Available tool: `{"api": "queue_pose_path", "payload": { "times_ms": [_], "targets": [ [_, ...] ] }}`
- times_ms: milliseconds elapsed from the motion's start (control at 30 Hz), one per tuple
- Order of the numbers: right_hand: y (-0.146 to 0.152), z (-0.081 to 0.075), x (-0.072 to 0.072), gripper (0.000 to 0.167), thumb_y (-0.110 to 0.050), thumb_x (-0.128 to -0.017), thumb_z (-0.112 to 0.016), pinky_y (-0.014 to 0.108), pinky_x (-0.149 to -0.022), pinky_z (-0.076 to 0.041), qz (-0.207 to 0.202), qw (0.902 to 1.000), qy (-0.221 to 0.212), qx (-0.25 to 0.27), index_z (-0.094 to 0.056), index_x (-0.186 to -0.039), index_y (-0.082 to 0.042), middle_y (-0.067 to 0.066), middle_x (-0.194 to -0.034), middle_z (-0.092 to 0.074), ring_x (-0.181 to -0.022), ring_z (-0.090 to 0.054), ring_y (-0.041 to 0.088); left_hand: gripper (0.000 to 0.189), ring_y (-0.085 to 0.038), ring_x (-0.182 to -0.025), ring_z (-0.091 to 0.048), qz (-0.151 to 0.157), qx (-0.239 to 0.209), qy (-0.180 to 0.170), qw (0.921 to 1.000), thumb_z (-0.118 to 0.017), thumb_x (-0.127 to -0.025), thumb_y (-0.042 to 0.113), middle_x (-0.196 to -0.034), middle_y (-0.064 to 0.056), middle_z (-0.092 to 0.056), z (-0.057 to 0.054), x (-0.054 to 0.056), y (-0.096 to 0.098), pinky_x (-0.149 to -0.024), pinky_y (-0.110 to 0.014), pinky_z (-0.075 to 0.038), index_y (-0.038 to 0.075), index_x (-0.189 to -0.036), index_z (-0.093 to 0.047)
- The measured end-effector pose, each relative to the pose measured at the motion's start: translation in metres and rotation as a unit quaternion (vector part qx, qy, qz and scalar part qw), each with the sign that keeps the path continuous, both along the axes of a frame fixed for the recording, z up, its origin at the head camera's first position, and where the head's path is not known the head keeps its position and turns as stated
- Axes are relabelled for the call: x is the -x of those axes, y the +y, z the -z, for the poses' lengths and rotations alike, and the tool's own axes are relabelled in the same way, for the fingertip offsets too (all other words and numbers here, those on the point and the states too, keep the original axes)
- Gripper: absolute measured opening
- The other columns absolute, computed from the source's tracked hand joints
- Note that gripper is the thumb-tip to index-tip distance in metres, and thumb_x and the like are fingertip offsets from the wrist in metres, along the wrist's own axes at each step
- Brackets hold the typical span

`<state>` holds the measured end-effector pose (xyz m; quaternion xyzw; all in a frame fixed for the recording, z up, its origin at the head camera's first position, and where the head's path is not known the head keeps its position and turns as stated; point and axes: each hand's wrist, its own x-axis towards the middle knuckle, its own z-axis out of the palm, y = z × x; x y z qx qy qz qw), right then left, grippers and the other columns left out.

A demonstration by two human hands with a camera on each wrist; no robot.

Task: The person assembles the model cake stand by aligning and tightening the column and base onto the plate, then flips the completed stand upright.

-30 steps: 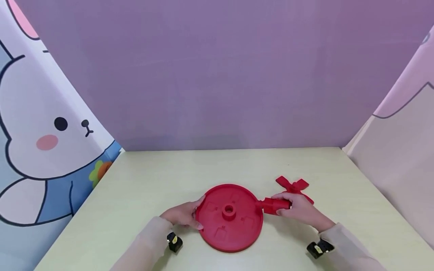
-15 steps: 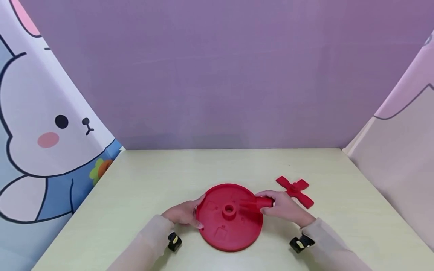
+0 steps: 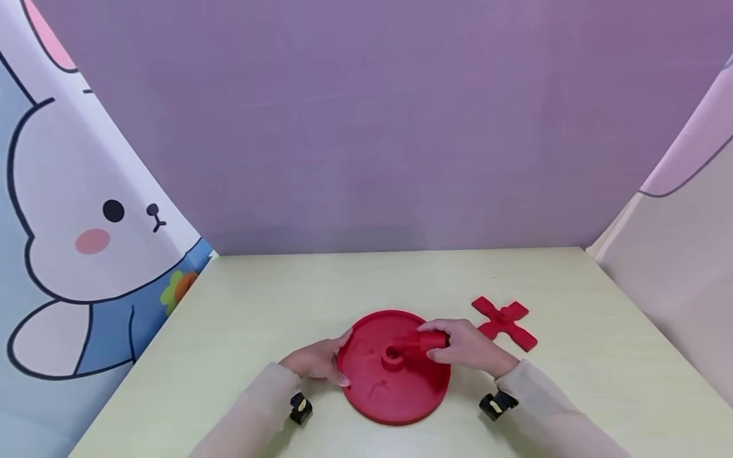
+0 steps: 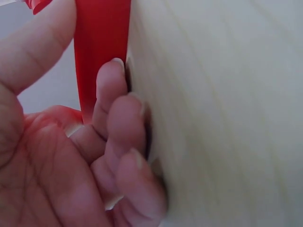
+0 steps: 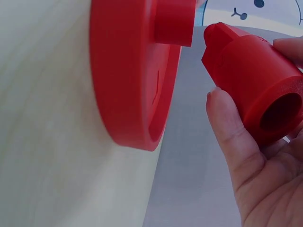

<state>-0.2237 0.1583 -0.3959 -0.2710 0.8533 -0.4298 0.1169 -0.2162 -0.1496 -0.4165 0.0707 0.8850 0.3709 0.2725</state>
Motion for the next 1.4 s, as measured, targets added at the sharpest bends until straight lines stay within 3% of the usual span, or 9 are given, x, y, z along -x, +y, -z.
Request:
{"api": "queue_pose_path", "payload": {
  "times_ms": [167,300,433,600,733,1000,1133,1233,1400],
  "targets": [
    [-0.006,-0.002,0.002,0.046,-0.009,-0.079,-0.074,0.025,-0.063,-0.053,-0.01,0.9999,0.006,-0.012,-0.061,-0.122,0.0,0.004,-0.098,-0.064,-0.075,-0.058,0.015,0.1,-0.021,-0.07,-0.047,0.003,0.0,-0.003,1.0,-0.083,-0.073,0.012,-0.094,-0.01,-0.052,0.0,-0.002,-0.002,-0.059,-0.029,-0.042,0.015,-0.154,-0.023],
    [-0.007,-0.003,0.003,0.042,-0.009,-0.08,-0.074,0.025,-0.064,-0.053,-0.021,0.9997,0.01,-0.007,-0.063,-0.12,0.0,0.006,-0.1,-0.064,-0.079,-0.057,0.017,0.1,-0.02,-0.065,-0.046,0.001,0.002,-0.002,1.0,-0.083,-0.073,0.012,-0.09,-0.01,-0.052,-0.001,-0.002,-0.001,-0.057,-0.029,-0.041,0.016,-0.153,-0.023],
    [-0.007,-0.005,0.002,0.042,-0.01,-0.079,-0.076,0.025,-0.064,-0.053,-0.019,0.9996,0.018,-0.007,-0.063,-0.118,0.0,0.007,-0.101,-0.063,-0.081,-0.056,0.017,0.099,-0.02,-0.065,-0.047,-0.004,0.006,0.0,1.0,-0.083,-0.073,0.013,-0.095,-0.01,-0.052,-0.001,-0.002,0.0,-0.058,-0.029,-0.043,0.015,-0.153,-0.024],
    [-0.012,-0.009,0.001,0.044,-0.01,-0.076,-0.08,0.026,-0.065,-0.054,0.011,0.9994,0.03,-0.014,-0.064,-0.117,-0.002,0.008,-0.104,-0.061,-0.087,-0.055,0.02,0.101,-0.02,-0.063,-0.046,-0.008,0.0,-0.003,1.0,-0.084,-0.072,0.013,-0.102,-0.01,-0.051,0.001,0.0,-0.001,-0.057,-0.028,-0.042,0.016,-0.153,-0.024],
    [-0.019,-0.011,0.003,0.047,-0.009,-0.076,-0.081,0.027,-0.066,-0.055,0.026,0.9986,0.046,-0.005,-0.062,-0.119,-0.002,0.01,-0.11,-0.061,-0.092,-0.055,0.023,0.101,-0.019,-0.062,-0.045,-0.004,-0.003,-0.004,1.0,-0.084,-0.072,0.013,-0.098,-0.01,-0.051,0.003,0.001,-0.001,-0.056,-0.028,-0.041,0.016,-0.153,-0.023],
    [-0.033,-0.016,0.004,0.048,-0.01,-0.079,-0.079,0.028,-0.072,-0.055,0.012,0.9972,0.073,0.008,-0.062,-0.123,0.0,0.013,-0.115,-0.061,-0.1,-0.057,0.027,0.1,-0.02,-0.066,-0.047,-0.001,-0.008,-0.001,1.0,-0.083,-0.072,0.01,-0.098,-0.01,-0.051,0.003,0.001,-0.002,-0.058,-0.028,-0.042,0.016,-0.153,-0.024],
    [-0.04,-0.016,0.005,0.048,-0.012,-0.08,-0.078,0.026,-0.072,-0.055,0.005,0.997,0.077,0.01,-0.062,-0.124,-0.001,0.011,-0.113,-0.062,-0.098,-0.058,0.025,0.101,-0.019,-0.062,-0.045,-0.001,-0.006,-0.008,0.9999,-0.083,-0.073,0.011,-0.094,-0.01,-0.051,0.001,-0.001,-0.001,-0.056,-0.028,-0.041,0.016,-0.154,-0.023],
    [-0.045,-0.016,0.006,0.047,-0.014,-0.08,-0.078,0.024,-0.071,-0.054,0.0,0.9969,0.078,0.01,-0.063,-0.123,0.0,0.009,-0.111,-0.062,-0.096,-0.058,0.022,0.101,-0.019,-0.063,-0.045,0.003,-0.001,-0.011,0.9999,-0.083,-0.073,0.011,-0.103,-0.011,-0.051,-0.001,-0.001,-0.001,-0.056,-0.028,-0.041,0.016,-0.154,-0.021],
    [-0.051,-0.018,0.006,0.045,-0.014,-0.08,-0.079,0.025,-0.069,-0.054,-0.004,0.9971,0.075,0.013,-0.064,-0.121,-0.001,0.006,-0.107,-0.06,-0.093,-0.057,0.02,0.101,-0.022,-0.081,-0.048,0.016,0.0,-0.007,0.9999,-0.082,-0.073,0.01,-0.121,-0.013,-0.047,-0.003,0.0,0.0,-0.06,-0.031,-0.044,0.014,-0.154,-0.021]
  ]
}}
